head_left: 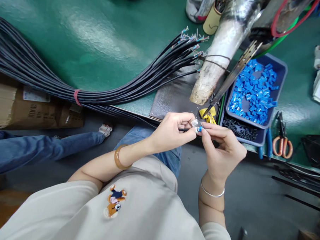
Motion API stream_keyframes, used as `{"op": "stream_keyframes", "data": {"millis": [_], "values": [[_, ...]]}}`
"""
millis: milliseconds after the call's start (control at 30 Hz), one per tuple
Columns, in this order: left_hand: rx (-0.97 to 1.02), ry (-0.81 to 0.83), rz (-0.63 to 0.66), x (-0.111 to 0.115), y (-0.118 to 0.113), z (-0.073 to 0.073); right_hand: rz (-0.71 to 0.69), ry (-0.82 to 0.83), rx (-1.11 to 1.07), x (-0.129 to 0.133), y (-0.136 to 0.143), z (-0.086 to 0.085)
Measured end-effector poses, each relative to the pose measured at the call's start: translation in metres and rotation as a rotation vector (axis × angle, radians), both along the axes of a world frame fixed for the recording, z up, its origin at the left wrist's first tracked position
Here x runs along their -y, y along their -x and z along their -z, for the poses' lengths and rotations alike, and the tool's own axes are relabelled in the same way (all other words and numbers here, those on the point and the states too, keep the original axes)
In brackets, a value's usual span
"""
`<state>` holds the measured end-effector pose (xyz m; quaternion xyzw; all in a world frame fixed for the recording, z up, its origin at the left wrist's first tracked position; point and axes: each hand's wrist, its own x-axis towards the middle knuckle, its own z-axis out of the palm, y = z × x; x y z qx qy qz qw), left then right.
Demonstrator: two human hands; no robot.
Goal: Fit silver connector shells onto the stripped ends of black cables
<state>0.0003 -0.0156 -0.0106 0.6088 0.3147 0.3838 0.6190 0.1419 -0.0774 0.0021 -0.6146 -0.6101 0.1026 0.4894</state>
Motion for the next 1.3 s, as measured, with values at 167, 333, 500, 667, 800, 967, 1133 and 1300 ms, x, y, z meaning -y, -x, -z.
{"op": "stream_keyframes", "data": {"millis": [167,333,500,667,800,967,1133,1300], "values": [[-0.015,-0.004,-0.018,-0.001,-0.0014,0.0035,0.02,0.018,-0.028,-0.0002,0.0042,0.002],[-0.021,-0.013,-0.052,-0.0015,-0.0032,0.006,0.029,-0.054,0.074,-0.0003,0.0045,0.0029],[0.028,-0.029,-0.11,-0.0015,-0.0056,0.0065,-0.019,-0.094,0.188,-0.0012,0.0027,0.0001],[0.05,0.003,-0.108,-0.0006,-0.0067,0.0061,-0.049,-0.094,0.224,-0.0025,-0.001,-0.0011],[0.046,0.038,-0.099,-0.0019,-0.0063,0.0045,-0.057,-0.085,0.251,-0.0034,-0.0023,-0.0016],[0.067,0.111,-0.051,-0.0048,-0.0061,0.0046,-0.061,-0.086,0.246,-0.004,-0.0018,-0.0026],[0.067,0.127,-0.045,-0.0056,-0.0065,0.0054,-0.07,-0.092,0.241,-0.0053,-0.0022,-0.0023],[0.07,0.117,-0.066,-0.0067,-0.0076,0.0036,-0.049,-0.098,0.253,-0.0073,-0.0026,-0.0024]]}}
